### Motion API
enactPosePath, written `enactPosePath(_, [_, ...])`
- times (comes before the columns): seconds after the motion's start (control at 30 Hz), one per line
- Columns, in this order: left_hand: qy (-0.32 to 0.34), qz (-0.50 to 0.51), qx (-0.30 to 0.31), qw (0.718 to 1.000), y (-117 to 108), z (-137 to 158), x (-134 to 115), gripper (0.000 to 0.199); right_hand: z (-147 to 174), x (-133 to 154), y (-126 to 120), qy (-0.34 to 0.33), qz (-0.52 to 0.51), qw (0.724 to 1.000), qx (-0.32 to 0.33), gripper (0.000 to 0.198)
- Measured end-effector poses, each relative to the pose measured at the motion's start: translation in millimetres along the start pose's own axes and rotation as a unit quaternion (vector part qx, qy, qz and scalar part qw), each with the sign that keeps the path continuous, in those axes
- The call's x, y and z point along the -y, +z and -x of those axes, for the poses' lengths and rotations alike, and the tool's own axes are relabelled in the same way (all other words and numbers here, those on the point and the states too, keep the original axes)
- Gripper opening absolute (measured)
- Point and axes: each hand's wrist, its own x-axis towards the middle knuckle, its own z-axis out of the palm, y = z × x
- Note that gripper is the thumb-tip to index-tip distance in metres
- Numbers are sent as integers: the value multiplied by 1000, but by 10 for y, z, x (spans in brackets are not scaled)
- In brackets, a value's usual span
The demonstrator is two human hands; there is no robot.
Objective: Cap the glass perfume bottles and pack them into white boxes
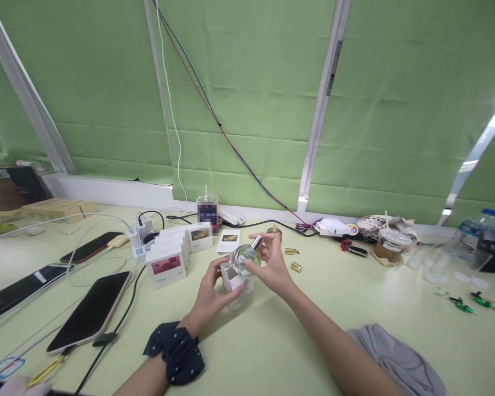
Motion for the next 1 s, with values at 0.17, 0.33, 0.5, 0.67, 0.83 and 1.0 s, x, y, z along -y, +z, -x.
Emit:
enactPosePath(0.17, [-5, -13, 31, 999, 51, 22, -62, 61, 82, 74, 110, -36, 63, 997, -36, 51])
enactPosePath(0.33, [37, -44, 44, 997, 82, 44, -78, 58, 135, 72, 171, -47, 154, 984, -76, 40])
enactPosePath(0.5, [47, -39, 45, 997, 84, 30, -73, 55, 105, 164, 141, 31, 98, 995, -14, 39])
enactPosePath(0.67, [11, 6, 45, 999, 49, -22, -74, 41, 35, 198, 61, 116, -46, 985, 123, 40])
enactPosePath(0.83, [1, -7, 65, 998, 39, -26, -21, 43, -15, 159, -81, 57, 55, 982, 169, 23])
enactPosePath(1.0, [-10, -38, 63, 997, 38, -12, 43, 44, -47, 91, -154, -64, 320, 931, 166, 33])
